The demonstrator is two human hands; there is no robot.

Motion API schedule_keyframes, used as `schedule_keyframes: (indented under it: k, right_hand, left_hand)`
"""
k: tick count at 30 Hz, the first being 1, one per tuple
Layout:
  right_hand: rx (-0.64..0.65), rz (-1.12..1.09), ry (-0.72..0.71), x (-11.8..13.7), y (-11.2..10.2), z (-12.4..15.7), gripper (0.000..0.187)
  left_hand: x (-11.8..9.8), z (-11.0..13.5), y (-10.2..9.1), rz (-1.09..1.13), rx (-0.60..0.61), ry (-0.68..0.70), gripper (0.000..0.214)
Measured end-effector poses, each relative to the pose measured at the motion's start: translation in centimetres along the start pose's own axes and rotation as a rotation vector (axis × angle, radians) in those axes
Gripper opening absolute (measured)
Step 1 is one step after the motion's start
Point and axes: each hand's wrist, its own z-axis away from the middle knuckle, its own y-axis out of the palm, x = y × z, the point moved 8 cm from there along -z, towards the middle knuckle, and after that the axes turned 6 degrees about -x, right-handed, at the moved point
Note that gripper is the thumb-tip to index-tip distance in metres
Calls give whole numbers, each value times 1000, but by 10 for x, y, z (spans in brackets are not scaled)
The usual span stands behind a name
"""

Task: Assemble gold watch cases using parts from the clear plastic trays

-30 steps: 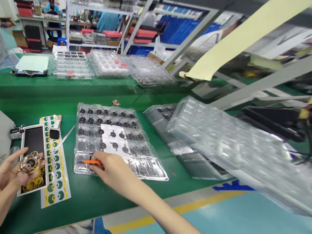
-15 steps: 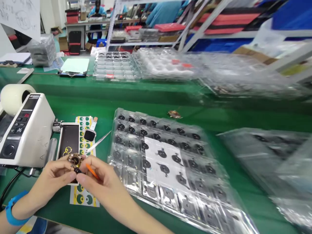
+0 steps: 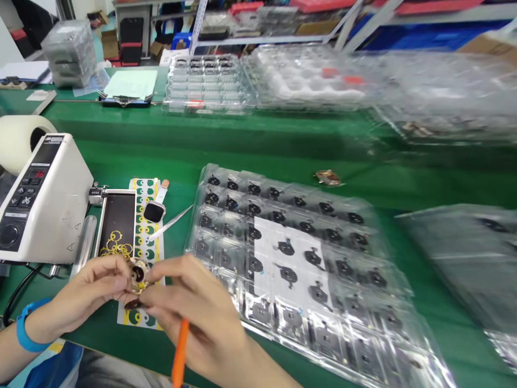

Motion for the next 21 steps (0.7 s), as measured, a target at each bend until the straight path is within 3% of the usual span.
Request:
schedule_keyframes:
  k: [3, 5, 7, 12, 21]
  right_hand:
    - [-69, -78, 340, -27, -1, 3, 14]
    - [-44, -139, 532, -44, 7, 7, 18]
    - [-35, -217, 632, -53, 13, 9, 20]
    - [-8, -253, 676, -54, 16, 7, 19]
    - [16, -232, 667, -52, 16, 8, 17]
  left_hand:
    - [-5, 2, -1, -10, -26, 139, 15]
    - [-5, 5, 1, -95, -17, 214, 28]
    - [-3, 8, 1, -208, -20, 243, 37]
    - [1, 10, -3, -518, -46, 259, 43]
    - [-2, 10, -1, -644, -39, 288, 45]
